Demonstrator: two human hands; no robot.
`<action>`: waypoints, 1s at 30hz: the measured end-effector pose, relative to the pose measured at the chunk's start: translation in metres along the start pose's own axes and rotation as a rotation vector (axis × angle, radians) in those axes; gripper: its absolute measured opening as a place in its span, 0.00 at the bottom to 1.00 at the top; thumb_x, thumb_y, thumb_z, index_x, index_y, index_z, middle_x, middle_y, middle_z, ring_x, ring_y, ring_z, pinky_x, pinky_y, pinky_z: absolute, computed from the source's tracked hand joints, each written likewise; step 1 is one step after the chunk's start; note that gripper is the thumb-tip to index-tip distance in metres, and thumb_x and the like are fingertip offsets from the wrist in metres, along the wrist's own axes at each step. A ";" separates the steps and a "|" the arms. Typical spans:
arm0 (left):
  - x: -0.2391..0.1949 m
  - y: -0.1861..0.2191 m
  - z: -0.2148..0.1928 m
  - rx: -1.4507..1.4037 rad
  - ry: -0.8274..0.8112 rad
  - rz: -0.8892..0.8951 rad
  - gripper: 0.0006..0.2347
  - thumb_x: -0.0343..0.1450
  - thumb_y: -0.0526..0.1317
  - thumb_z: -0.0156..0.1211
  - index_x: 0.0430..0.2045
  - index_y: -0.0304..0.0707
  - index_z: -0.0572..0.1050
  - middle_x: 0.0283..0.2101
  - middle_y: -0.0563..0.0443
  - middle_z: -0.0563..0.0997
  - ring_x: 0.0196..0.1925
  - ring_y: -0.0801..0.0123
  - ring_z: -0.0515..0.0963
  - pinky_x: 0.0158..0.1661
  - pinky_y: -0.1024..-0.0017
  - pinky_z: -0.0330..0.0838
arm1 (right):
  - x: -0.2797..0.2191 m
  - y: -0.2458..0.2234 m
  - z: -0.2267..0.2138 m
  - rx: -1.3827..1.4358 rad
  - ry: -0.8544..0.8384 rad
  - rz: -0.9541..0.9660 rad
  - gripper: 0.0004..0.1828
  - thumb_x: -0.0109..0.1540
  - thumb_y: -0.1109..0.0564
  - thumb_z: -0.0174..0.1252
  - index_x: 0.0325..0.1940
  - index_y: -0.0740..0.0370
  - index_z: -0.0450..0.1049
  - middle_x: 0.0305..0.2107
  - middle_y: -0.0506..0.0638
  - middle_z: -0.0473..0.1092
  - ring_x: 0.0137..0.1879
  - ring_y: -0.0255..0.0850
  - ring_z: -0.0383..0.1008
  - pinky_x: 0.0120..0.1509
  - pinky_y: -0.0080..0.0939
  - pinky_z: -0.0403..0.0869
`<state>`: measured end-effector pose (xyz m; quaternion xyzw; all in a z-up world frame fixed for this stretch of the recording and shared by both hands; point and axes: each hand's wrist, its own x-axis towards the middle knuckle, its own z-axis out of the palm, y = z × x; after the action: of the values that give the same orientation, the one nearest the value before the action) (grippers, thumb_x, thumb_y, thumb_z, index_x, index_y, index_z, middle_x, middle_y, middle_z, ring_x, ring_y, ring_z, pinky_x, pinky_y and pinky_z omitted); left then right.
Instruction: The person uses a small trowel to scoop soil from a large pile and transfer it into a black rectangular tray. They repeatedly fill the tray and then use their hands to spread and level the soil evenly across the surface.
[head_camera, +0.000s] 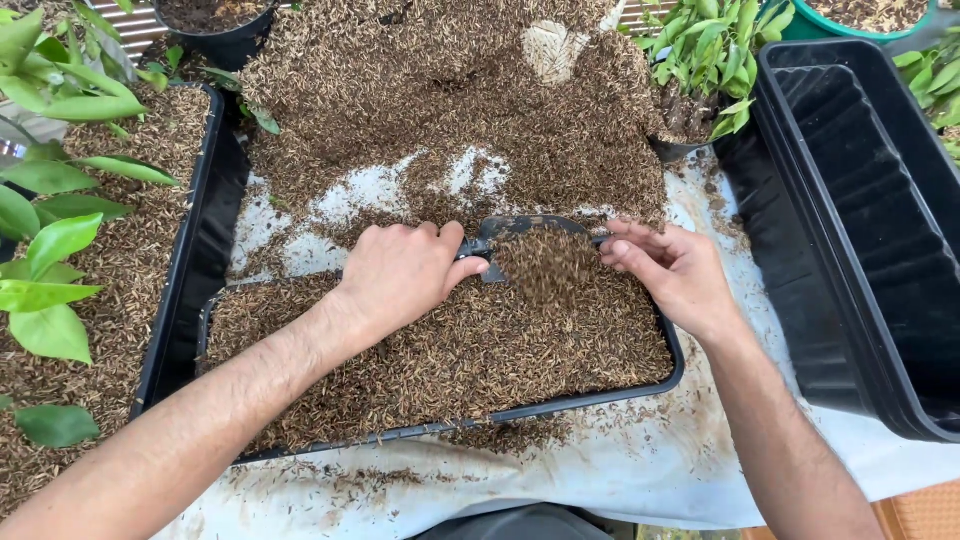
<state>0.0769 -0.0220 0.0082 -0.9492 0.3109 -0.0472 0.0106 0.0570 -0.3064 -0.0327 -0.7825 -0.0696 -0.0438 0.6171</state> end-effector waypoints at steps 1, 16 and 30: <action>0.000 0.000 0.000 0.000 0.001 -0.001 0.19 0.70 0.55 0.41 0.29 0.38 0.72 0.22 0.44 0.77 0.25 0.55 0.81 0.27 0.59 0.74 | 0.000 0.003 0.000 -0.001 -0.001 -0.001 0.15 0.58 0.67 0.52 0.49 0.68 0.70 0.35 0.61 0.72 0.39 0.42 0.73 0.45 0.39 0.75; -0.001 0.000 0.008 0.186 0.206 0.013 0.18 0.71 0.55 0.41 0.26 0.39 0.69 0.19 0.50 0.73 0.23 0.63 0.79 0.24 0.69 0.74 | 0.008 0.014 0.000 -0.033 0.047 -0.009 0.14 0.59 0.65 0.53 0.49 0.67 0.71 0.35 0.60 0.72 0.40 0.41 0.73 0.46 0.40 0.74; 0.060 -0.054 0.005 -0.213 -0.378 -0.317 0.26 0.72 0.55 0.31 0.31 0.30 0.74 0.23 0.40 0.77 0.32 0.53 0.81 0.36 0.59 0.74 | 0.086 0.031 -0.016 -0.108 0.112 0.160 0.17 0.61 0.62 0.52 0.53 0.68 0.67 0.41 0.63 0.70 0.43 0.44 0.72 0.46 0.42 0.72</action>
<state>0.1571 -0.0142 0.0105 -0.9737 0.1540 0.1630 -0.0390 0.1475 -0.3246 -0.0454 -0.8141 0.0301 -0.0419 0.5784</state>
